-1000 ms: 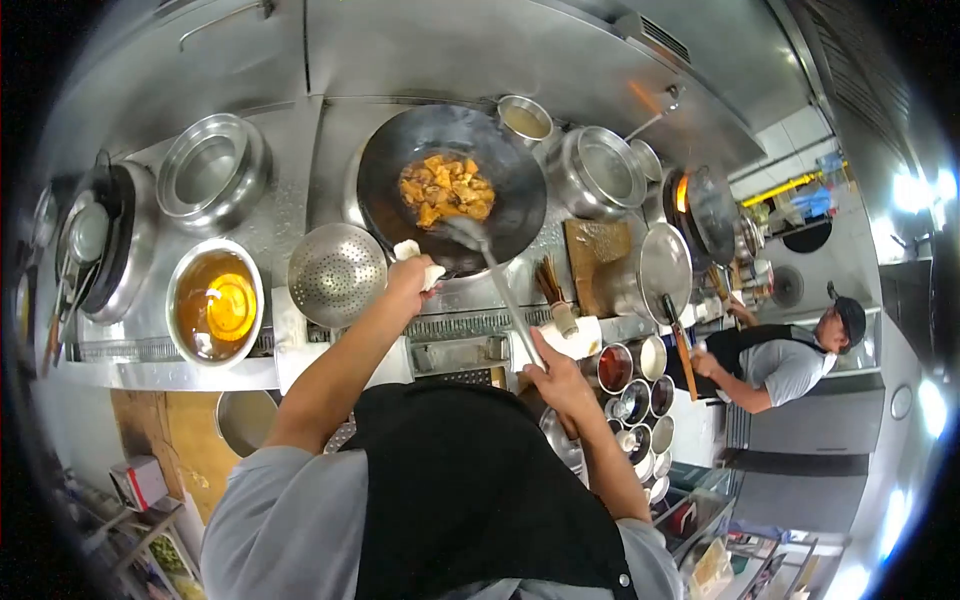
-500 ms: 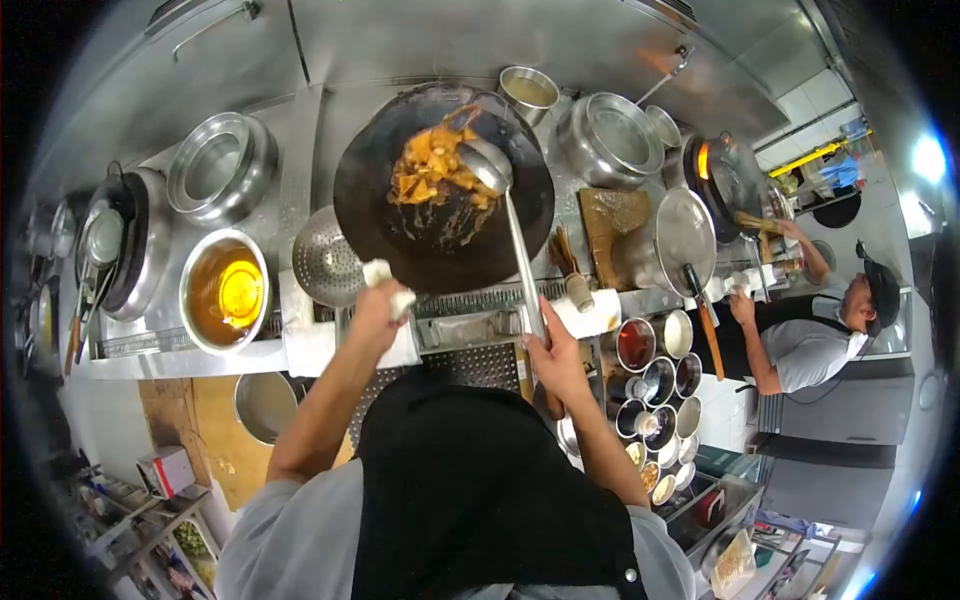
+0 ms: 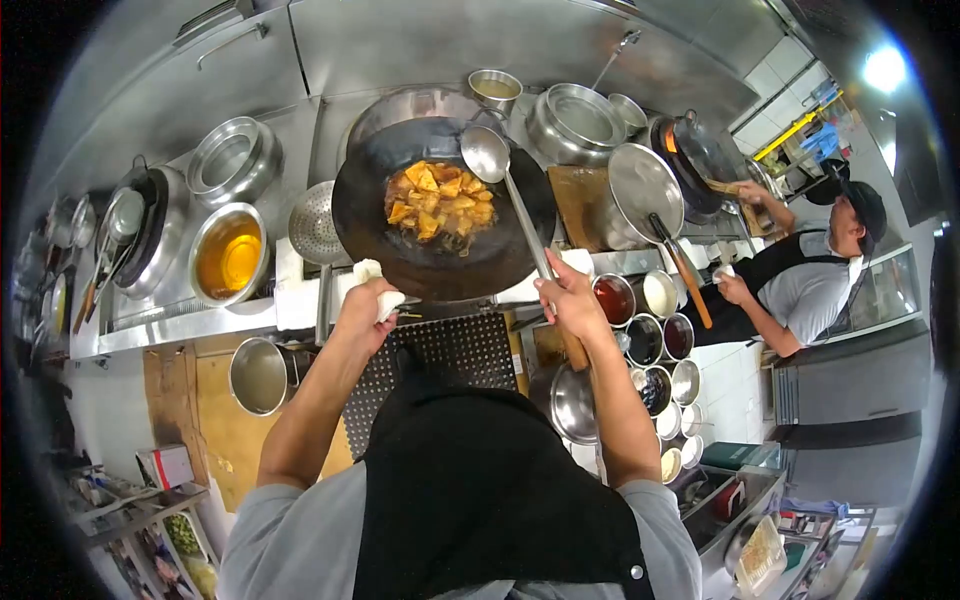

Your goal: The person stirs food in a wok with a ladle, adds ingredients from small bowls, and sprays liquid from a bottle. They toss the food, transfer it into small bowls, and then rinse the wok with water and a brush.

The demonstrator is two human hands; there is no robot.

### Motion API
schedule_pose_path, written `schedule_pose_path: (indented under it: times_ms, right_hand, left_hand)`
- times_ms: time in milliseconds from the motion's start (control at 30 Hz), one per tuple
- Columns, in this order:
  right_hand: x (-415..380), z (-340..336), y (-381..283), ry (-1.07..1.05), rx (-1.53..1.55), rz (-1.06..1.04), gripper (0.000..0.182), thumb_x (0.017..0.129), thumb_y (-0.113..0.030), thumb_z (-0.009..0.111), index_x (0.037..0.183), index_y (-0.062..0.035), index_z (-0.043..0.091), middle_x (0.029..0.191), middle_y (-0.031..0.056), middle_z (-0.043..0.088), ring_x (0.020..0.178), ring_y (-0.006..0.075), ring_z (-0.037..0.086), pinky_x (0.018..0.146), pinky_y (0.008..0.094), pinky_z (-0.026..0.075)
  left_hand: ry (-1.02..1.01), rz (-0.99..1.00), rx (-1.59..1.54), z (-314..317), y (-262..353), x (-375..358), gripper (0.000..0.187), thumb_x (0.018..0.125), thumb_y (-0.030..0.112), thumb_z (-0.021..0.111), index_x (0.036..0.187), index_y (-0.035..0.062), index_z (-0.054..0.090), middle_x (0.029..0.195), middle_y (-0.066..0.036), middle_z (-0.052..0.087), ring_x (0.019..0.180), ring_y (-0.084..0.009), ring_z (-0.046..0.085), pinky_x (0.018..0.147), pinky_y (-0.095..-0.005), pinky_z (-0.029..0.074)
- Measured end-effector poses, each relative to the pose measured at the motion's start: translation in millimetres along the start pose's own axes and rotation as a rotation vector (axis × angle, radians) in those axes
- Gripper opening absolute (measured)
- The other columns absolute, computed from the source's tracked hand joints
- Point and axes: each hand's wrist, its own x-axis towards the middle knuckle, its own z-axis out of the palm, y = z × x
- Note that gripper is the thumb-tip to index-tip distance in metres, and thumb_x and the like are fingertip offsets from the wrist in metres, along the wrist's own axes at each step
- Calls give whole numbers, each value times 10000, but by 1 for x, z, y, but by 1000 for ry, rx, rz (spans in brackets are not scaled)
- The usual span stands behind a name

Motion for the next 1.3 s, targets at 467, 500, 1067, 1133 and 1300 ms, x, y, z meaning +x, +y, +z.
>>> schedule_pose_path:
  times_ms: [467,500,1067,1133,1300]
  right_hand:
    - [-209,-29,93,213,-387,-90,677,934,-191,705,1556,-95,455,927,211,712,755,208,619,777,338,523]
    - [-223,-27,94,234,-392,-96,670,931,-206,703,1553,-125,467,874,225,679,744,211,613,775,340,520]
    - [-401,180,103,591,144,362,699,961,-98,657,1595,-30,373,811,-7,598,603,76,465,543,274,424]
    - [-410,206,109,599,69,384,695,958,-103,659,1596,-57,387,798,-14,595,597,77,471,533,276,421]
    - [-445,263,121,637,210,419,696,962,-117,664,1599,-75,388,735,-17,545,583,88,494,525,282,436]
  left_hand:
    - [-135,-96,212,-30,-117,-123,148,810,107,675,919,92,577,754,-42,608,636,-149,592,475,-291,404]
    - [-156,-102,247,-31,-120,-127,152,805,104,678,918,93,577,755,-40,606,641,-147,593,482,-299,402]
    - [-434,-279,568,-127,-107,-127,127,812,107,672,868,36,584,689,-64,587,482,-167,544,373,-303,378]
    - [-475,-279,623,-148,-104,-124,123,817,116,667,852,28,588,679,-74,593,465,-166,538,361,-296,373]
    - [-501,-283,711,-175,-95,-139,142,826,140,659,828,8,606,653,-97,606,426,-162,525,336,-279,362]
